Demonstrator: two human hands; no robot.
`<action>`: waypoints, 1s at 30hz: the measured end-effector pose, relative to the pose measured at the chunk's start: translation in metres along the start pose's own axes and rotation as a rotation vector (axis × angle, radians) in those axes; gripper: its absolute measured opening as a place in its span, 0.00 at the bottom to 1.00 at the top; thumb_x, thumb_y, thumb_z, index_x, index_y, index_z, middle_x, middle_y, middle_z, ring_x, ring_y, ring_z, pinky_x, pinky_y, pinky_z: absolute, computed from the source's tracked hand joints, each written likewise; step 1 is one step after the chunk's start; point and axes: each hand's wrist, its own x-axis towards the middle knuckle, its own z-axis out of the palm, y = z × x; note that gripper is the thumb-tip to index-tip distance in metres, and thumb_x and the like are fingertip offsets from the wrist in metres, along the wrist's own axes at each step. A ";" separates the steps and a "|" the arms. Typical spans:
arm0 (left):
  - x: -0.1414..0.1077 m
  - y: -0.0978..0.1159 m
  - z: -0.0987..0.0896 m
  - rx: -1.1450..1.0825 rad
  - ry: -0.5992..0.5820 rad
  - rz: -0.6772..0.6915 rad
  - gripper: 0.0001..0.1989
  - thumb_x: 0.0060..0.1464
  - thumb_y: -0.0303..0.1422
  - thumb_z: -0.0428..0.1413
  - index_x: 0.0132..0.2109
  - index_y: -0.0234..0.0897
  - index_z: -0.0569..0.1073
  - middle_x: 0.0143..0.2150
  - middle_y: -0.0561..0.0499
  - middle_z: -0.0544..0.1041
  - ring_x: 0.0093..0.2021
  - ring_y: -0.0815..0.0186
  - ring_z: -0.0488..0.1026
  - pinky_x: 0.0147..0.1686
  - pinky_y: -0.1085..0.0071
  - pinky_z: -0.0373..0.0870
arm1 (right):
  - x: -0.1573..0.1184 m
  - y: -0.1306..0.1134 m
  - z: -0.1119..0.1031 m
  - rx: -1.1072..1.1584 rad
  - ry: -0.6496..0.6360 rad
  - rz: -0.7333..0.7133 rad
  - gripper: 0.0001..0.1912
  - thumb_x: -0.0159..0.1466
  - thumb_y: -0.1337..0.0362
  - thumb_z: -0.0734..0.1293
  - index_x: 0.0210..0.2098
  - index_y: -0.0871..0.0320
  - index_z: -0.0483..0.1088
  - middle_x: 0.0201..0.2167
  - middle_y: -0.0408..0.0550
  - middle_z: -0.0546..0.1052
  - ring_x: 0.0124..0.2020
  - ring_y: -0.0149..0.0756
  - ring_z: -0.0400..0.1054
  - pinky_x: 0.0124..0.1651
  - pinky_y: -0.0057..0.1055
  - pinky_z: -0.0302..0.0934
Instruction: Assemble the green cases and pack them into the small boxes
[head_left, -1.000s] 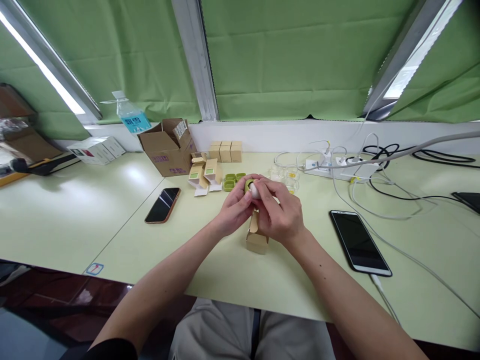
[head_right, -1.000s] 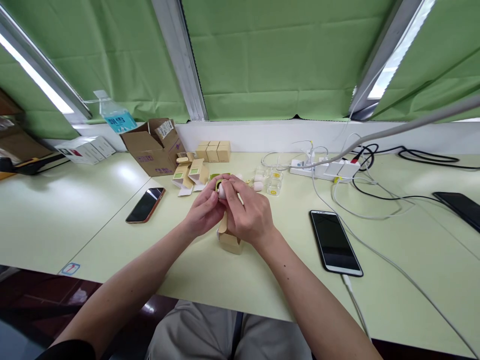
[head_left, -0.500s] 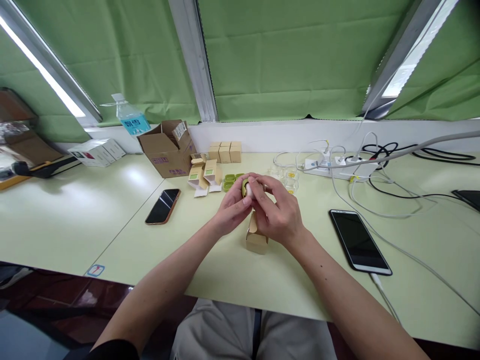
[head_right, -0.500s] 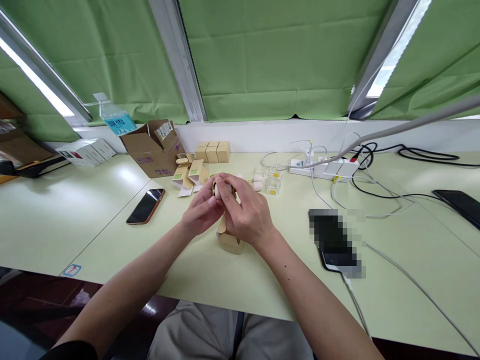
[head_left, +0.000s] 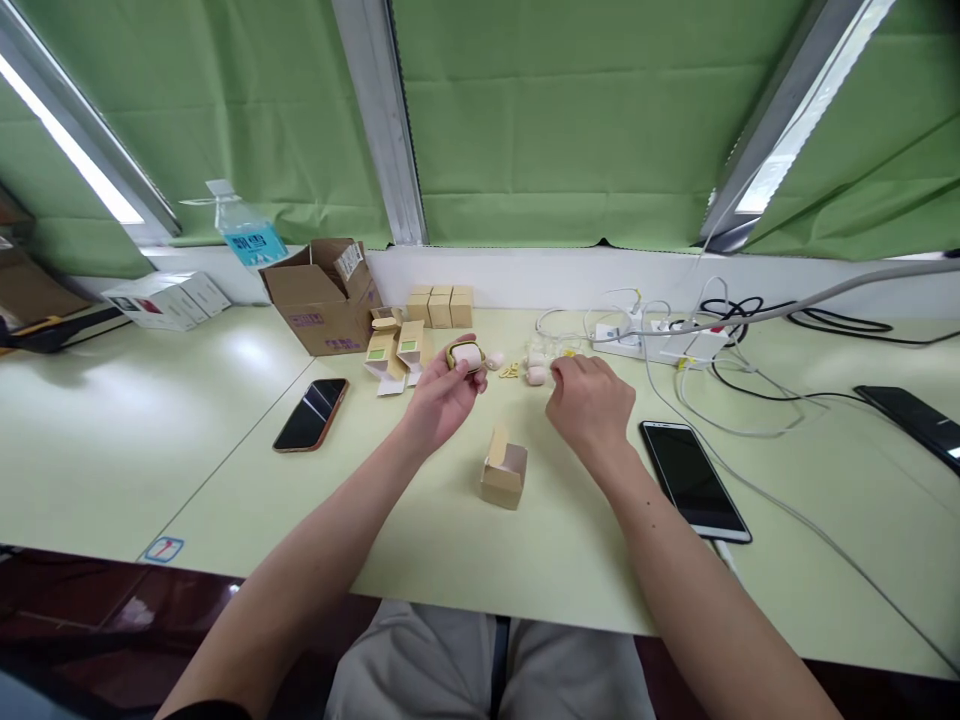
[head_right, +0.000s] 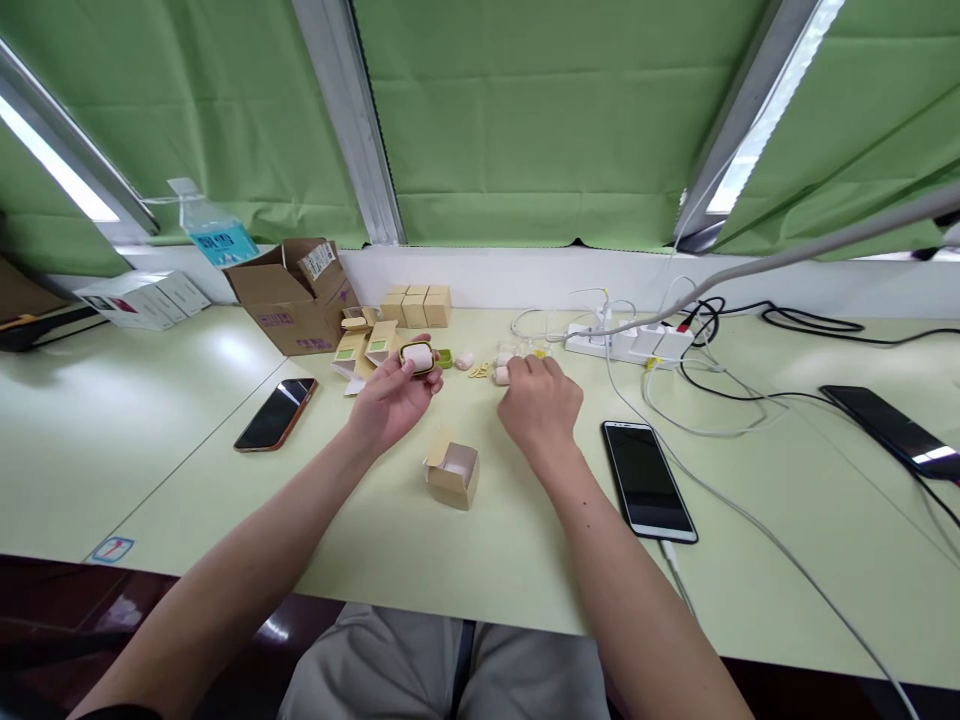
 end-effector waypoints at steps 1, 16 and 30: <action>0.001 0.001 -0.002 -0.026 0.005 -0.012 0.27 0.54 0.39 0.73 0.59 0.40 0.78 0.45 0.48 0.77 0.39 0.66 0.72 0.41 0.68 0.68 | 0.002 0.008 0.000 -0.061 -0.068 0.060 0.13 0.68 0.74 0.65 0.42 0.58 0.82 0.41 0.59 0.83 0.45 0.51 0.74 0.36 0.38 0.67; 0.004 -0.007 -0.012 0.140 -0.034 0.113 0.30 0.56 0.38 0.75 0.64 0.42 0.79 0.52 0.47 0.80 0.50 0.65 0.77 0.61 0.63 0.72 | 0.008 0.036 0.003 0.042 -0.295 0.256 0.06 0.67 0.70 0.67 0.42 0.56 0.75 0.42 0.60 0.80 0.48 0.54 0.73 0.46 0.49 0.72; 0.000 -0.004 -0.005 0.462 -0.040 0.323 0.27 0.54 0.36 0.75 0.59 0.41 0.81 0.59 0.42 0.81 0.56 0.57 0.79 0.59 0.60 0.76 | 0.014 0.009 0.005 1.525 -0.340 0.273 0.38 0.53 0.47 0.85 0.56 0.52 0.72 0.50 0.55 0.87 0.50 0.46 0.82 0.50 0.44 0.77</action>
